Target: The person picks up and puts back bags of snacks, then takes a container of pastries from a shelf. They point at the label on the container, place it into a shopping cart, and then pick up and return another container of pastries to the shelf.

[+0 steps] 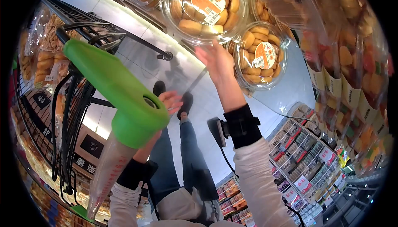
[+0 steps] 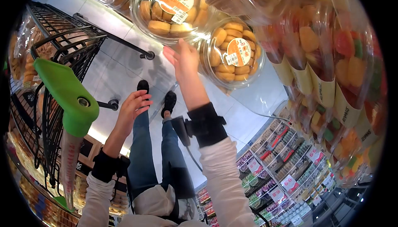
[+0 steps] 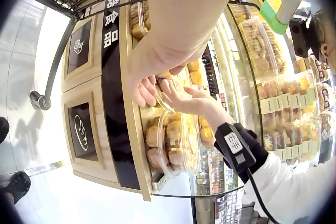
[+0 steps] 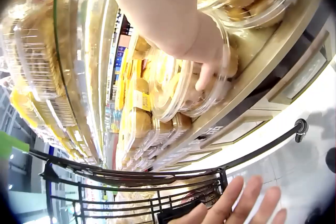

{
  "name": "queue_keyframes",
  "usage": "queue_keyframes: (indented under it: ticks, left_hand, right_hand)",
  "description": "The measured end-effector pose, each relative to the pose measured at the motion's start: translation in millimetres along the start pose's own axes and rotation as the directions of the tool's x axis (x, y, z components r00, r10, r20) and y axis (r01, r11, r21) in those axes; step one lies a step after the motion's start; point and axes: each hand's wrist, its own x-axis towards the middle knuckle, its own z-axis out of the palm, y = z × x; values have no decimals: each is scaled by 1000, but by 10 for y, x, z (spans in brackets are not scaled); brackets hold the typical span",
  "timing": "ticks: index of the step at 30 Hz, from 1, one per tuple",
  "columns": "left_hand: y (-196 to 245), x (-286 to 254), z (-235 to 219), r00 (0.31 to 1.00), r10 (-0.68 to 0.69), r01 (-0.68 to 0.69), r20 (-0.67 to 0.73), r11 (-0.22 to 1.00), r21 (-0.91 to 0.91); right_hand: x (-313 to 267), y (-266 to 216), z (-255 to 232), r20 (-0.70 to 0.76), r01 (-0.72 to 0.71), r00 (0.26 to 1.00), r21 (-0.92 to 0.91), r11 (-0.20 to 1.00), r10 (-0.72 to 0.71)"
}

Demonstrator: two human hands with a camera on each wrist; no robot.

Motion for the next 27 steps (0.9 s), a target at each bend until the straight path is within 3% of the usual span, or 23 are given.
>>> queue_keyframes:
  ticks: [1, 3, 5, 6, 8, 9, 11, 13, 17, 20, 22, 27]
  left_hand:
    - [12, 8, -9, 1000, -10, 10, -10, 1000, 7]
    - [31, 41, -49, 1000, -24, 23, -3, 999, -36]
    - [21, 48, -126, 998, -43, 47, 35, 990, -133]
    - [28, 50, -161, 997, -44, 53, 58, 983, -176]
    - [28, 70, -205, 993, -42, 69, 108, 961, -266]
    - [34, 63, -188, 994, -36, 65, 107, 959, -276]
    - [71, 41, -145, 995, -23, 52, 99, 954, -295]
    - [38, 73, -96, 998, -39, 46, 55, 990, -137]
    - [-14, 113, -27, 998, -58, 57, 32, 998, 25]
    - [-39, 121, -40, 995, -87, 89, 56, 995, -43]
    - [-57, 127, -56, 994, -81, 84, 74, 995, -45]
    - [-18, 100, -19, 995, -62, 60, 72, 998, 24]
  right_hand:
    - [-142, -49, 22, -44, -88, 995, -30, 996, 86]
    - [-350, -205, -78, 70, 15, 998, -147, 989, -5]
    - [-229, -596, -289, 31, 180, 984, -91, 979, -178]
    - [-130, -828, -398, 40, 382, 924, -126, 916, -380]
    - [324, -1307, -759, -263, 403, 900, 196, 894, -348]
    - [478, -1522, -929, -309, 357, 916, 333, 873, -257]
    - [825, -1962, -1317, -422, 334, 896, 444, 832, -135]
    - [1195, -2324, -1674, -576, 372, 812, 397, 839, -88]
    - [1326, -2485, -1520, -522, 313, 849, 365, 877, -86]
    - [1754, -2712, -1874, -457, 233, 889, 419, 878, -18]
    - [1783, -2708, -1816, -468, 304, 879, 406, 862, -89]
    - [1635, -2613, -1738, -415, 304, 904, 450, 840, -104]
